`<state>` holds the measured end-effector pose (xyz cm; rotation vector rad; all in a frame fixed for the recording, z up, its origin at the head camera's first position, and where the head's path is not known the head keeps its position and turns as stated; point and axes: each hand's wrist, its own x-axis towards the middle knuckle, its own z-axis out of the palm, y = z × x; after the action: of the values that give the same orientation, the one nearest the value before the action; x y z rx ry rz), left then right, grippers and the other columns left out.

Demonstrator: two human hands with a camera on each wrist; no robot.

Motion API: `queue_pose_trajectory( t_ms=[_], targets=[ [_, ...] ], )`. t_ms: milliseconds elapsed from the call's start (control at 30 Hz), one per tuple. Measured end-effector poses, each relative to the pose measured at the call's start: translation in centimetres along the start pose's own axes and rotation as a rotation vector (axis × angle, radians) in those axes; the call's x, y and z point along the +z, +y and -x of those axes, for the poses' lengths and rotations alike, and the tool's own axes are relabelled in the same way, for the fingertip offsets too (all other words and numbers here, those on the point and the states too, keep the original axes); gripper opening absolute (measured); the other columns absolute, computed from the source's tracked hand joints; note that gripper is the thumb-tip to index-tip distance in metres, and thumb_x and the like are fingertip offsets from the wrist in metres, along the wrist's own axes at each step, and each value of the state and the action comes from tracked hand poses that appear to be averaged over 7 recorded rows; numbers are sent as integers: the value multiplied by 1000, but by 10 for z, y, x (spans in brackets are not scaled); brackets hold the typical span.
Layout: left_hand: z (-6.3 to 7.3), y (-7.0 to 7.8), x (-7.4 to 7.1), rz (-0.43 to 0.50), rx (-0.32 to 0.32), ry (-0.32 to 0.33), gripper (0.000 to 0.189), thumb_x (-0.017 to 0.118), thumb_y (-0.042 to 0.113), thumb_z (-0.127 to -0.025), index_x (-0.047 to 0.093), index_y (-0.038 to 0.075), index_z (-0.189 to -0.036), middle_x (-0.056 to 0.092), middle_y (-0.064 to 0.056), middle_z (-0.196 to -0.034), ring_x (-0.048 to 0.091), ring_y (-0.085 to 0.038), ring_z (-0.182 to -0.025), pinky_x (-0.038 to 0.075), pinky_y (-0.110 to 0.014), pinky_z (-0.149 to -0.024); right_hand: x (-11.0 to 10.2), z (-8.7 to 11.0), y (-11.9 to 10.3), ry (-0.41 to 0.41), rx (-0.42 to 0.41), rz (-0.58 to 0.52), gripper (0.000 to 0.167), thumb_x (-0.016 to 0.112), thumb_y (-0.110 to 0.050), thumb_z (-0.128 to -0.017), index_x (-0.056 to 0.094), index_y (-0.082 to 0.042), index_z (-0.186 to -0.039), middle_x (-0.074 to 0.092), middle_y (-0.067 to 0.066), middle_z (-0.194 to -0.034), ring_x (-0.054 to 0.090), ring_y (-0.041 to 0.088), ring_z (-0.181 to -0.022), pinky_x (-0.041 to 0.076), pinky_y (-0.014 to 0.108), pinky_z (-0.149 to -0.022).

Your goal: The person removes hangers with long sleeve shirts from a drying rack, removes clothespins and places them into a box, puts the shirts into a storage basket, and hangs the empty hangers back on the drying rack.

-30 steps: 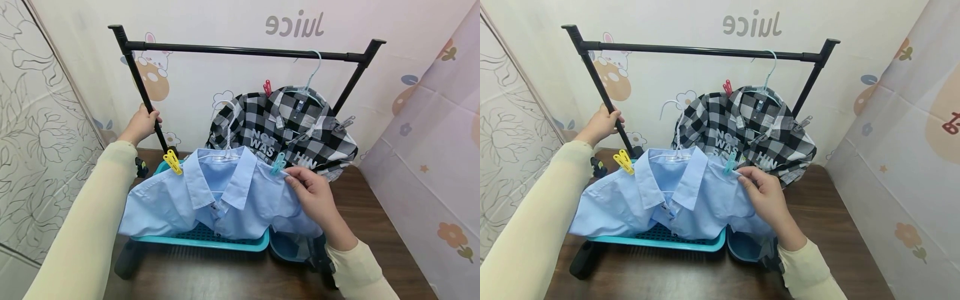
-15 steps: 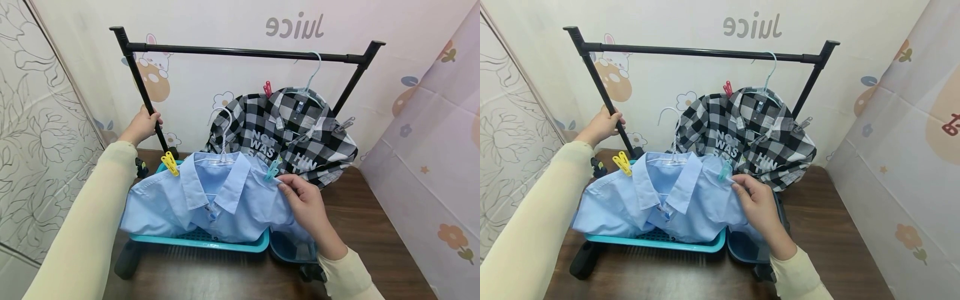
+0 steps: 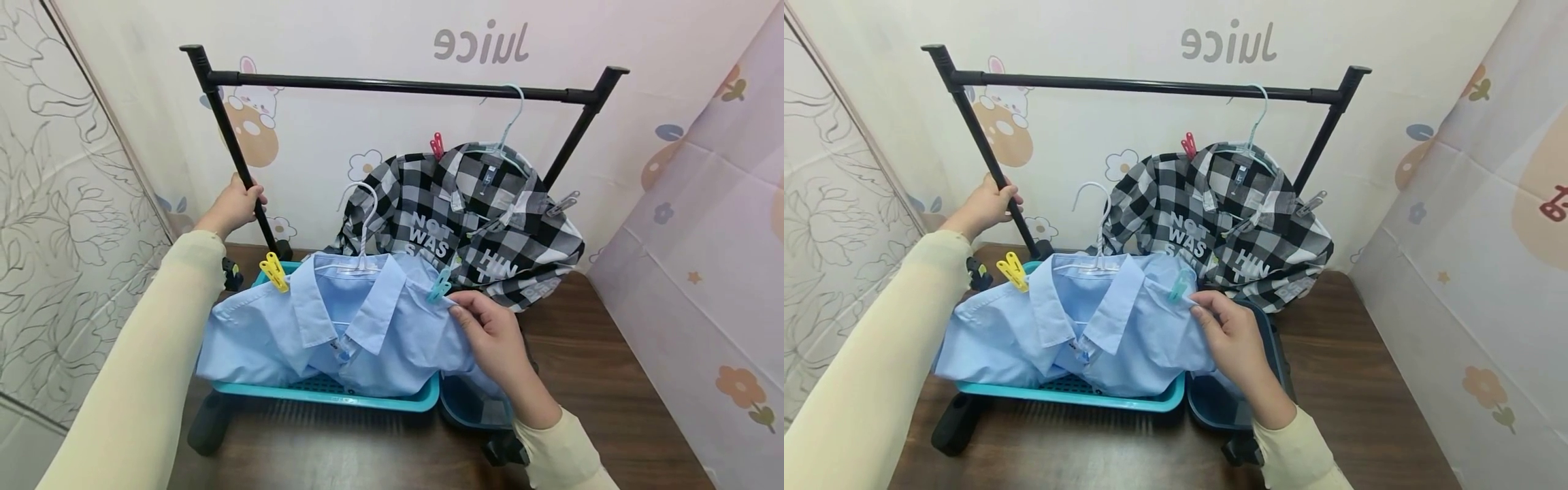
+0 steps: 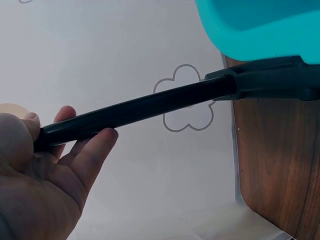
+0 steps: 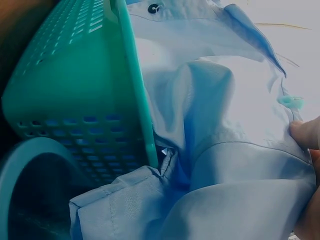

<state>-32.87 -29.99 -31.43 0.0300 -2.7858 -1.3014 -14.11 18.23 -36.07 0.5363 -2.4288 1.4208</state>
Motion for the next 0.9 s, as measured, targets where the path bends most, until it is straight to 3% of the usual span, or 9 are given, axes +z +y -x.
queue_pose_trajectory(
  t_ms=[400, 900],
  targets=[
    [-2, 0, 0, -4, -8, -18, 43, 31, 34, -113, 28, 0, -139, 53, -28, -136, 56, -44, -126, 47, -59, -105, -2, 4, 5, -37, 25, -67, 12, 64, -15, -102, 73, -14, -111, 74, -2, -107, 63, 15, -90, 53, 23, -74],
    [-2, 4, -5, 25, -26, -69, 45, 33, 34, -113, 26, -2, -141, 50, -29, -139, 53, -47, -130, 48, -60, -103, -5, 4, 4, -47, 28, -102, 13, 64, -14, -102, 73, -13, -112, 74, -2, -107, 62, 16, -89, 52, 24, -73]
  ],
)
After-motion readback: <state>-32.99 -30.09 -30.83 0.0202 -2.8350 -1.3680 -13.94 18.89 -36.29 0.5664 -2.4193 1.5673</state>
